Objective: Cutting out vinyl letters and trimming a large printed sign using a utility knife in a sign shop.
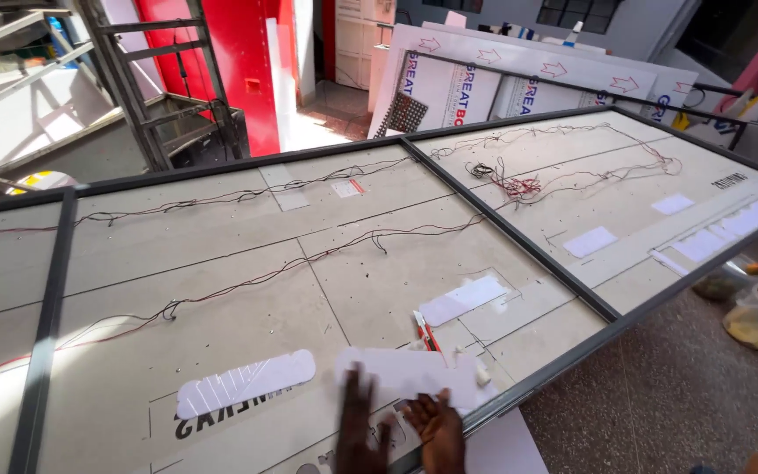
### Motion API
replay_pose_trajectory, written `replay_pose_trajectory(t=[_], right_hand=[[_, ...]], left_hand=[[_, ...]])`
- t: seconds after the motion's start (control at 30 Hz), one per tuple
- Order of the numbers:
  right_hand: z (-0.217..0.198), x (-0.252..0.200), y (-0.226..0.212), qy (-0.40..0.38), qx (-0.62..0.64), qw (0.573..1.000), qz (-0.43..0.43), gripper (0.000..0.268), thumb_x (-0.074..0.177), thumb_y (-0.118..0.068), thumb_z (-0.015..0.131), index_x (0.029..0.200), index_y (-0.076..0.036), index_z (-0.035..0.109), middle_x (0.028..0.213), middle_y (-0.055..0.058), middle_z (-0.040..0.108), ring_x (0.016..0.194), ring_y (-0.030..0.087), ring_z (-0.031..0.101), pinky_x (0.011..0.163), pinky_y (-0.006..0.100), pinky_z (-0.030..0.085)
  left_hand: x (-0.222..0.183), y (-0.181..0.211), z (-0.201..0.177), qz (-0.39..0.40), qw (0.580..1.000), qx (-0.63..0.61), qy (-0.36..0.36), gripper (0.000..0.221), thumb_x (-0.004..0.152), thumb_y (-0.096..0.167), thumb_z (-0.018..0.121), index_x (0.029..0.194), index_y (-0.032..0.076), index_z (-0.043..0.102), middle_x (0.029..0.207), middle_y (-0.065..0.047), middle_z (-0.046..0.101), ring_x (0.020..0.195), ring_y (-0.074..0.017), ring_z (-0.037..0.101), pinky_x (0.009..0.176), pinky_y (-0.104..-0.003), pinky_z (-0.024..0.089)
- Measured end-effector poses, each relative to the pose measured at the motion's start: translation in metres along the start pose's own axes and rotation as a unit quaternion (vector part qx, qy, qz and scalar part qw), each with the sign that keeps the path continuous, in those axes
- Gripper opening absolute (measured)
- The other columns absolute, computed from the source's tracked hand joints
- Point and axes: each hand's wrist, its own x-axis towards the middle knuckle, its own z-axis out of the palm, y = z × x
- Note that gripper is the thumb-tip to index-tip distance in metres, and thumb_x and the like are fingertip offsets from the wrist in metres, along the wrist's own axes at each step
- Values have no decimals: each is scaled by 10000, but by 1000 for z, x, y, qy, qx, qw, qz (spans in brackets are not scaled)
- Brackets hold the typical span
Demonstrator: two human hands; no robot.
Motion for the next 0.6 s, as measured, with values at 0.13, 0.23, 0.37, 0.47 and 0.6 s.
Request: replay_pose_trajectory(t=[0.13, 0.23, 0.37, 0.47, 0.6], right_hand=[[0, -7, -9, -22, 11, 999, 35, 346, 1156, -488, 603, 1207, -146, 612, 1088, 160, 751, 1036, 394, 769, 1009, 634, 642], [25, 3, -22, -63, 52, 995, 65, 411, 1131, -526, 637, 1130, -115, 647, 1032, 136, 752, 1021, 383, 770, 1025, 613, 644], [36, 0, -46, -103, 93, 981, 135, 522, 1094, -583, 687, 1014, -67, 698, 947, 101, 753, 998, 367, 772, 1048, 582, 648], [56, -7, -76, -122, 116, 981, 100, 489, 1116, -561, 676, 1071, -75, 699, 1011, 111, 752, 1057, 378, 760, 1082, 567, 633], [76, -36, -113, -132, 105, 985, 29, 440, 1135, -496, 646, 1315, -96, 682, 1146, 145, 749, 1106, 368, 740, 1133, 586, 611]], left_hand=[[-24, 32, 70, 128, 990, 3, -60, 558, 1164, 468, 650, 1548, 65, 702, 1752, -281, 473, 1637, -561, 374, 1301, -666, 316], [-18, 17, 70, 138, 981, 31, -133, 404, 1102, 416, 730, 1299, 88, 858, 1597, -159, 698, 1519, -436, 560, 1241, -653, 346], [-25, 6, 36, 118, 961, -95, -233, 602, 1183, 456, 669, 1607, 30, 631, 1716, -256, 529, 1599, -445, 489, 1276, -557, 377], [-17, -7, 3, -24, 967, -89, -238, 410, 1093, 329, 735, 1455, 139, 724, 1472, -127, 736, 1383, -314, 677, 1148, -451, 548], [14, 13, -30, -199, 968, -147, -36, 296, 1032, 221, 728, 1254, 154, 912, 1359, -39, 916, 1360, -178, 808, 1155, -352, 615]])
